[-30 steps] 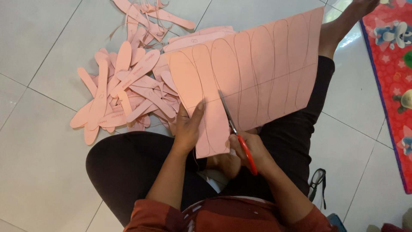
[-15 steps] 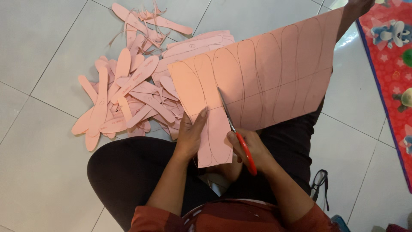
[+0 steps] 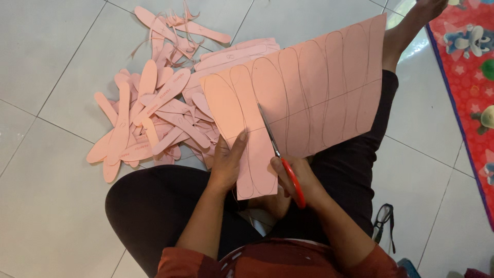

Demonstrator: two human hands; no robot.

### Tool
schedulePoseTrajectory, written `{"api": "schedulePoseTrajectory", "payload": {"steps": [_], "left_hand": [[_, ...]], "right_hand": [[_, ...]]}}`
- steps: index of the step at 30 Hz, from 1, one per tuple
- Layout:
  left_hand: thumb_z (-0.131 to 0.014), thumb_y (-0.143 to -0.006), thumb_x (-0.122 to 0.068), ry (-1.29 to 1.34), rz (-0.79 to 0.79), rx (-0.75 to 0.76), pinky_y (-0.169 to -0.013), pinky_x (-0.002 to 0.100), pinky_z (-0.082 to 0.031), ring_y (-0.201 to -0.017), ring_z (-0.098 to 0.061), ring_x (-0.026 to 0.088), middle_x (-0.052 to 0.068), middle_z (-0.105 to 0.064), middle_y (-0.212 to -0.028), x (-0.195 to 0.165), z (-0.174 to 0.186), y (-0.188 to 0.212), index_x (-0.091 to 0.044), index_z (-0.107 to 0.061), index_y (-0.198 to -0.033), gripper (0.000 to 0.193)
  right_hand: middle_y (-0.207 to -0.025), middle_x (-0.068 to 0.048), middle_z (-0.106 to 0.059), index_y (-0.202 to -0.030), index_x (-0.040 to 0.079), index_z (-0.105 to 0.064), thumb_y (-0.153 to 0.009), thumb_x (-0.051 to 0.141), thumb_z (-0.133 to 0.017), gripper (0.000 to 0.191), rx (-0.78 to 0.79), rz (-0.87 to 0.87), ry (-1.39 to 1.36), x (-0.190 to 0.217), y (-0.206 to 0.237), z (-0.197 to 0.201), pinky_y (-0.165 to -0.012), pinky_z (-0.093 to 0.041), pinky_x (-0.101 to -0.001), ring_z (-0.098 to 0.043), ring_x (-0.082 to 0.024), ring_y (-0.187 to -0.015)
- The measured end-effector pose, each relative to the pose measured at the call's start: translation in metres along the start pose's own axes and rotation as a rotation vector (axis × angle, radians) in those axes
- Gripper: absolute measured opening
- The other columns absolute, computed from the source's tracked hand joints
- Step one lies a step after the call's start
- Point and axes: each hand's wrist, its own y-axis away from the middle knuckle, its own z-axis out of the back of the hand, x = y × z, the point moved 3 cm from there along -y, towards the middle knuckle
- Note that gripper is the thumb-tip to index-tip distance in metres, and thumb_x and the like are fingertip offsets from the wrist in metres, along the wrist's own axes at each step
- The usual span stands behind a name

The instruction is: The person sits on the floor and uses scissors to cut multiple elongated shapes from a large sheet of pink paper. The person holds the paper with one hand and cuts along pre-drawn outlines with the other, producing a growing pile of cutouts.

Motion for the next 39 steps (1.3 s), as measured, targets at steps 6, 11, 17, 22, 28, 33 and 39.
{"api": "schedulePoseTrajectory", "payload": {"steps": [6, 11, 17, 22, 28, 33, 39], "left_hand": [[-0.062, -0.102, -0.02, 0.059, 0.018, 0.046, -0.086, 0.027, -0.056, -0.099, -0.067, 0.011, 0.007, -0.07, -0.115, 0.004, -0.003, 0.002, -0.002, -0.058, -0.128, 0.032], [-0.061, -0.103, -0.018, 0.083, 0.033, 0.058, -0.086, 0.027, -0.056, -0.1, -0.066, 0.011, 0.007, -0.07, -0.114, 0.002, -0.002, 0.003, -0.001, -0.058, -0.128, 0.031], [-0.061, -0.104, -0.018, 0.103, -0.005, 0.076, -0.089, 0.027, -0.055, -0.103, -0.065, 0.011, 0.007, -0.069, -0.117, 0.0, -0.004, 0.003, 0.0, -0.057, -0.13, 0.032], [-0.062, -0.101, -0.019, 0.126, 0.044, 0.028, -0.09, 0.029, -0.055, -0.104, -0.065, 0.013, 0.007, -0.069, -0.117, 0.001, -0.003, 0.004, -0.003, -0.055, -0.132, 0.036], [-0.064, -0.098, -0.02, 0.099, 0.009, -0.027, -0.088, 0.031, -0.057, -0.104, -0.068, 0.014, 0.008, -0.071, -0.116, -0.002, 0.004, -0.003, -0.001, -0.062, -0.128, 0.035], [-0.066, -0.101, -0.021, 0.148, -0.106, -0.057, -0.088, 0.029, -0.054, -0.103, -0.065, 0.013, 0.008, -0.07, -0.117, -0.007, 0.005, -0.001, 0.0, -0.061, -0.129, 0.035], [-0.065, -0.1, -0.023, 0.038, -0.002, -0.046, -0.084, 0.03, -0.058, -0.098, -0.069, 0.014, 0.007, -0.073, -0.11, -0.009, 0.006, 0.001, -0.001, -0.063, -0.124, 0.033]], "right_hand": [[-0.056, -0.004, -0.058, -0.082, 0.002, -0.064, -0.102, 0.05, -0.045, 0.056, 0.074, 0.078, 0.007, 0.011, -0.005, 0.006, -0.046, -0.05, -0.0305, -0.058, -0.015, -0.048], [-0.055, -0.006, -0.057, -0.082, 0.001, -0.065, -0.1, 0.054, -0.045, 0.059, 0.068, 0.02, 0.086, 0.018, -0.01, 0.007, -0.047, -0.05, -0.0309, -0.059, -0.015, -0.047], [-0.054, -0.007, -0.057, -0.076, 0.0, -0.062, -0.098, 0.056, -0.047, 0.063, 0.016, -0.024, 0.078, 0.019, -0.008, 0.004, -0.043, -0.049, -0.0315, -0.059, -0.016, -0.043], [-0.051, -0.006, -0.056, -0.072, 0.0, -0.061, -0.097, 0.058, -0.047, 0.064, -0.021, -0.034, 0.083, 0.017, -0.007, 0.002, -0.039, -0.047, -0.0317, -0.057, -0.016, -0.04], [-0.051, -0.005, -0.054, -0.072, 0.0, -0.063, -0.099, 0.052, -0.051, 0.06, 0.016, 0.009, 0.114, 0.006, -0.004, 0.0, -0.039, -0.045, -0.0316, -0.052, -0.014, -0.042], [-0.073, -0.01, -0.065, -0.095, -0.002, -0.063, -0.105, 0.04, -0.044, 0.047, 0.123, 0.24, 0.082, 0.001, -0.004, 0.0, -0.062, -0.051, -0.0336, -0.061, -0.018, -0.067], [-0.084, -0.015, -0.068, -0.104, -0.002, -0.065, -0.107, 0.038, -0.043, 0.046, 0.104, 0.176, 0.325, 0.005, -0.016, 0.001, -0.074, -0.053, -0.0368, -0.064, -0.023, -0.08]]}}
